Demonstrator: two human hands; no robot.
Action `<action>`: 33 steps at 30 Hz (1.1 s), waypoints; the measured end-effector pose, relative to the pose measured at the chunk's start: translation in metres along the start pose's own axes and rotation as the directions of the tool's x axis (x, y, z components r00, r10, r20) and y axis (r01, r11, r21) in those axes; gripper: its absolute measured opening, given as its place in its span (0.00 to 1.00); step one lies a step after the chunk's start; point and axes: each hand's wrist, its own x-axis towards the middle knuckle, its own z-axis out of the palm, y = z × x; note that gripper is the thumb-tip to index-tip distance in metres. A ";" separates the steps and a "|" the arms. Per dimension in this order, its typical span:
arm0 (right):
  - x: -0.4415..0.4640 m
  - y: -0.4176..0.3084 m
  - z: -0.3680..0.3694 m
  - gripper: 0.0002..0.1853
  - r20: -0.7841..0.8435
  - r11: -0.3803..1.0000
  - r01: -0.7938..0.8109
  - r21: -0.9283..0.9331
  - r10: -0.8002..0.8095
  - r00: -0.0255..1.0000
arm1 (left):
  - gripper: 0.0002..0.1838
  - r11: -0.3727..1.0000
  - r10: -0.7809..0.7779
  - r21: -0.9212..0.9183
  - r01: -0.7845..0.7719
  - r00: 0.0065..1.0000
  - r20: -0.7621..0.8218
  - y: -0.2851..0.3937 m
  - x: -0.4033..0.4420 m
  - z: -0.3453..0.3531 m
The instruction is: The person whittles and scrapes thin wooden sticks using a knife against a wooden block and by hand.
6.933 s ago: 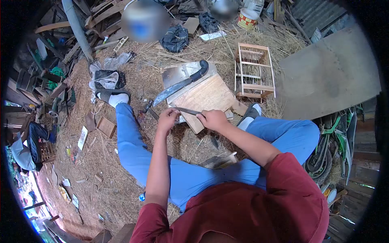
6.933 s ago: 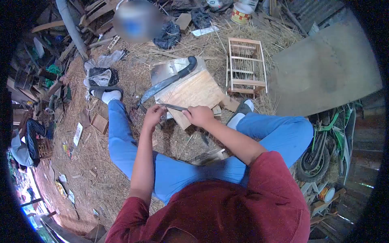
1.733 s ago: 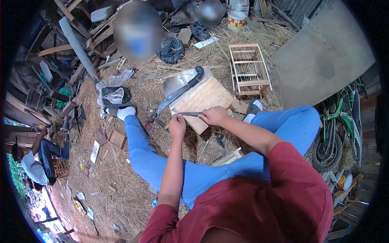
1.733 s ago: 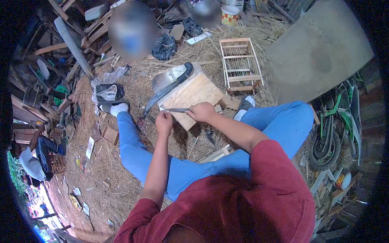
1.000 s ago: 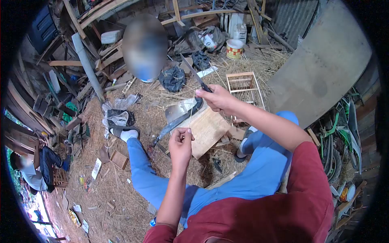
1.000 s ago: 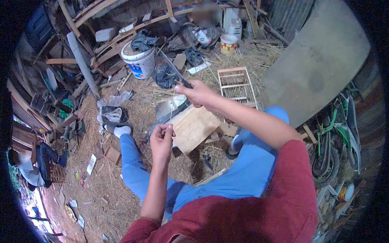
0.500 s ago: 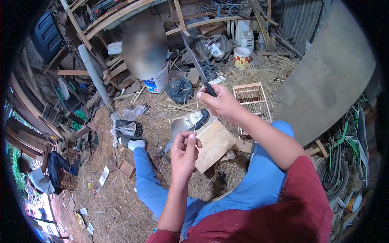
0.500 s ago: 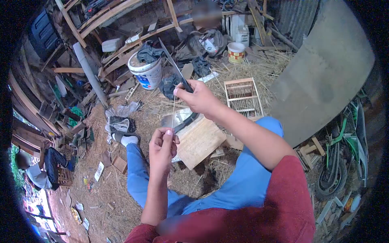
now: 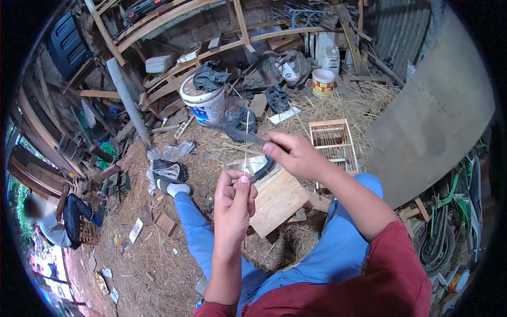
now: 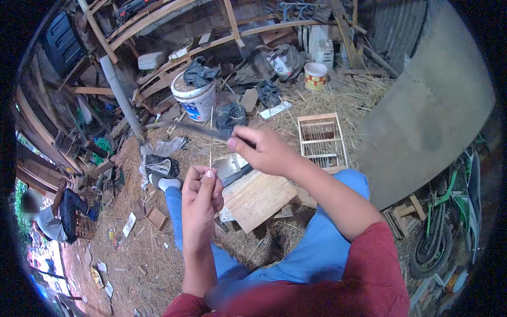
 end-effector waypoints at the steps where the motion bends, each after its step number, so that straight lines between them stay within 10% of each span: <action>1: -0.001 0.000 0.000 0.19 0.073 0.990 0.032 -0.140 -0.022 0.997 | 0.06 1.000 0.012 -0.001 -0.012 1.000 -0.004 0.004 0.001 0.002; 5: -0.005 0.004 0.003 0.17 0.083 0.919 0.316 -0.234 -0.305 0.949 | 0.04 0.999 0.021 0.045 -0.018 0.998 -0.058 0.011 0.005 0.007; 33: -0.012 0.000 -0.012 0.19 -0.043 0.815 0.406 -0.413 -0.463 0.885 | 0.08 0.993 0.071 0.105 -0.057 0.988 -0.137 0.010 0.001 0.026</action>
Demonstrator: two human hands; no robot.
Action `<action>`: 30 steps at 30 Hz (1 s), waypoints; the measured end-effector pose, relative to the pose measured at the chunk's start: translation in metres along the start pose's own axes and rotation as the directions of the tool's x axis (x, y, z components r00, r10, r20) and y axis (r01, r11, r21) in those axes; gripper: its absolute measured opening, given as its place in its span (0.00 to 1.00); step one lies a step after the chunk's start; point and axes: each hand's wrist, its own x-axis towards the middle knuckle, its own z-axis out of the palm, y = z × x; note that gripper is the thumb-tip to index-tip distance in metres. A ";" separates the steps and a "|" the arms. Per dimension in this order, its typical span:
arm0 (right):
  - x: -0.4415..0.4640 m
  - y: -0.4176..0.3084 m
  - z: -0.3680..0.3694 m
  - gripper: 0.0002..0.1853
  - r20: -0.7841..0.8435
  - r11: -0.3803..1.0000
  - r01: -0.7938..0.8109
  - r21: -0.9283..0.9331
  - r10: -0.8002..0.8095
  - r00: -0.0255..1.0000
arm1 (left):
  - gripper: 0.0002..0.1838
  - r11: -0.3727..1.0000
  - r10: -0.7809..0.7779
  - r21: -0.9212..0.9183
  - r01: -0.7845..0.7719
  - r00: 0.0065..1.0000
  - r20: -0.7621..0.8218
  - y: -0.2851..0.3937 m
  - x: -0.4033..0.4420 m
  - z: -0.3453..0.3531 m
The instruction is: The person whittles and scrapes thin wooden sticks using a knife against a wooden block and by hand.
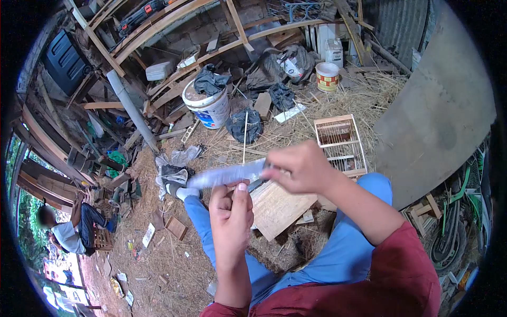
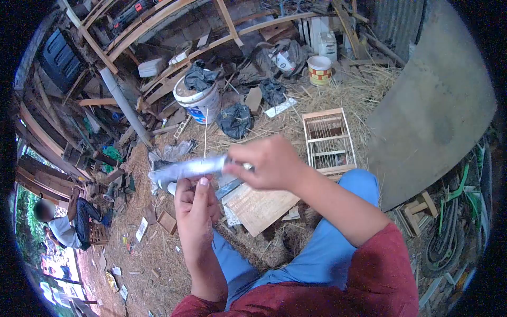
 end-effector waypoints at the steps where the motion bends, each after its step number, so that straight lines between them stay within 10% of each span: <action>1: 0.001 0.008 -0.002 0.19 -0.004 0.998 -0.049 -0.025 0.049 0.999 | 0.07 1.000 0.027 0.005 -0.027 1.000 0.013 0.000 0.000 -0.002; 8: 0.001 0.006 0.002 0.19 -0.001 1.000 -0.001 0.029 0.001 1.000 | 0.06 0.999 0.021 0.030 -0.020 1.000 -0.019 -0.005 0.001 -0.005; 10: 0.003 0.024 0.000 0.18 -0.027 0.928 -0.371 0.033 0.372 0.928 | 0.06 1.000 0.005 0.010 -0.006 0.999 0.042 -0.003 0.002 -0.010; 16: -0.003 0.005 0.008 0.19 0.105 0.997 -0.082 0.003 0.082 0.991 | 0.05 1.000 -0.019 0.000 0.019 0.999 0.038 -0.010 0.002 -0.010; 19: 0.003 0.028 0.003 0.21 0.097 0.751 -0.645 0.142 0.637 0.764 | 0.05 0.999 -0.041 -0.013 0.042 0.998 0.056 -0.014 -0.003 -0.016; 23: -0.006 0.056 0.030 0.26 0.066 0.481 -0.551 0.682 0.710 0.701 | 0.05 0.992 0.014 0.123 -0.023 0.997 0.072 -0.028 -0.003 -0.014; 26: 0.001 0.025 0.010 0.23 0.383 0.138 -0.654 0.743 0.715 0.585 | 0.05 0.990 0.010 0.138 -0.025 0.994 0.107 -0.040 0.001 -0.013; 30: -0.002 0.025 0.006 0.17 0.423 0.049 -0.635 0.771 0.705 0.568 | 0.02 0.988 -0.024 0.156 0.001 0.990 0.140 -0.039 0.000 -0.004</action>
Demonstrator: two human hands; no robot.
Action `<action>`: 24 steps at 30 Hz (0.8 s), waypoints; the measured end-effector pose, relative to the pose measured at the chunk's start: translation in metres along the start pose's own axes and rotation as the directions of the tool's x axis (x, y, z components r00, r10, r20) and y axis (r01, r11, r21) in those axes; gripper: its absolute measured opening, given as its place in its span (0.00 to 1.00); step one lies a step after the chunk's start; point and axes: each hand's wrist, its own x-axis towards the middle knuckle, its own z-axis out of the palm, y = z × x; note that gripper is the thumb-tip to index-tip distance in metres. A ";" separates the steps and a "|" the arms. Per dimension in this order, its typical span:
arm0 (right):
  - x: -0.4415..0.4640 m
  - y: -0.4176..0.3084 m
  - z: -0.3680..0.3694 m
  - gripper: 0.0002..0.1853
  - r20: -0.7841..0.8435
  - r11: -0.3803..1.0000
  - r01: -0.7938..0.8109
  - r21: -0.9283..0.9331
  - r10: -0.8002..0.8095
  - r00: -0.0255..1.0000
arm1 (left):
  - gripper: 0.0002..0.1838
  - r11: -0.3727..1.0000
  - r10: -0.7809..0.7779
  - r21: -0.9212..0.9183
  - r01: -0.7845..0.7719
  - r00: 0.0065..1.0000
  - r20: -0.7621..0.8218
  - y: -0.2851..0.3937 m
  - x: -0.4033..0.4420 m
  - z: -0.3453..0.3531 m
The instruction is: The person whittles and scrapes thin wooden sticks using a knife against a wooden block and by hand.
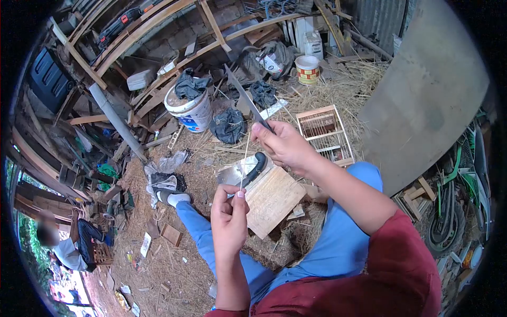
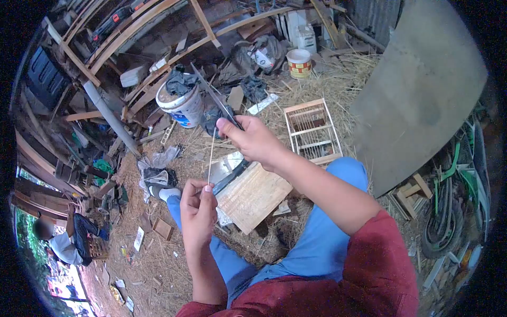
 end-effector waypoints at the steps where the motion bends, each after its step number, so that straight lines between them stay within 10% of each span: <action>1: -0.001 -0.001 0.000 0.17 -0.004 1.000 0.002 0.004 -0.002 1.000 | 0.02 0.998 0.004 0.056 -0.005 1.000 0.011 -0.001 0.001 0.002; 16: -0.006 -0.001 -0.012 0.15 -0.045 0.902 0.316 -0.295 -0.344 0.938 | 0.09 0.992 -0.123 0.000 0.124 0.979 0.161 0.013 0.027 0.028; 22: -0.023 -0.008 -0.010 0.23 0.116 0.643 0.295 -0.707 -0.307 0.945 | 0.09 0.997 -0.025 -0.075 0.033 0.995 0.098 0.022 0.036 0.025; 24: -0.020 0.004 -0.010 0.24 0.267 0.371 0.503 -0.781 -0.529 0.806 | 0.09 0.995 -0.031 -0.096 0.036 0.998 0.045 0.027 0.037 0.024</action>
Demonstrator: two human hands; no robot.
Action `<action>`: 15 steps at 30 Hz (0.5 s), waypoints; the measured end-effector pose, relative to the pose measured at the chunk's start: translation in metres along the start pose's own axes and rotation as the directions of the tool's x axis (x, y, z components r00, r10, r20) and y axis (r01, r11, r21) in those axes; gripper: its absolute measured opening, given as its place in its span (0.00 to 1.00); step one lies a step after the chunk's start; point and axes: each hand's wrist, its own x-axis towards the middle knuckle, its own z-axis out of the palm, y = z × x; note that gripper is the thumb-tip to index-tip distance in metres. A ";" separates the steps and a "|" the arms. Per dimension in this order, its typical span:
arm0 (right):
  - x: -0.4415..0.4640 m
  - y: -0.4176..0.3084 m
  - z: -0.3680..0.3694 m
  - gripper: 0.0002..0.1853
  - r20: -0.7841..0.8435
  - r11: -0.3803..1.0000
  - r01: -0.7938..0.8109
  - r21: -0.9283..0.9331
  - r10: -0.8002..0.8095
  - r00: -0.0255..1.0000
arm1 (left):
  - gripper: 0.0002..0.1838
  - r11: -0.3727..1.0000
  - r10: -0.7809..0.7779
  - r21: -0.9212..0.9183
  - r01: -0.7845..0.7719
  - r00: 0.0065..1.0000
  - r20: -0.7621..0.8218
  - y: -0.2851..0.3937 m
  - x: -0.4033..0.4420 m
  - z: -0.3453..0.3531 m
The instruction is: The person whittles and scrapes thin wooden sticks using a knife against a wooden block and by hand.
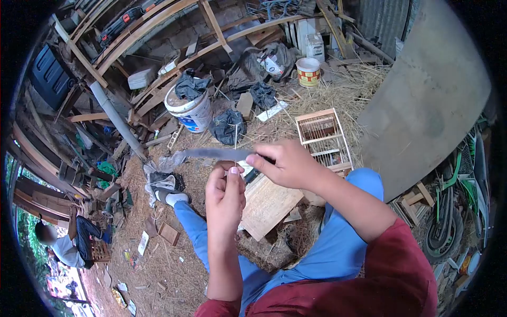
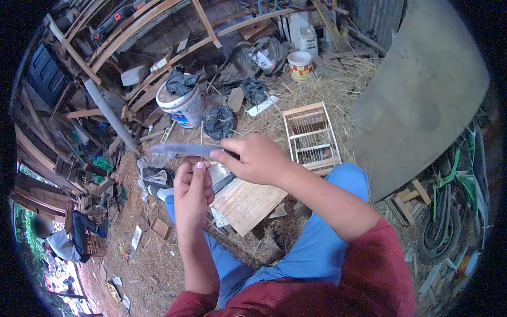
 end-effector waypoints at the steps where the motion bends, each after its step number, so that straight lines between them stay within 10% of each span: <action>1: -0.001 -0.001 -0.001 0.24 0.042 1.000 0.015 -0.016 -0.014 0.999 | 0.09 1.000 0.002 -0.001 -0.002 1.000 -0.004 0.000 0.000 0.000; 15: -0.001 -0.005 -0.007 0.24 0.025 0.953 0.191 -0.237 -0.190 0.981 | 0.07 0.995 0.049 0.088 -0.037 0.988 -0.146 -0.001 -0.012 -0.006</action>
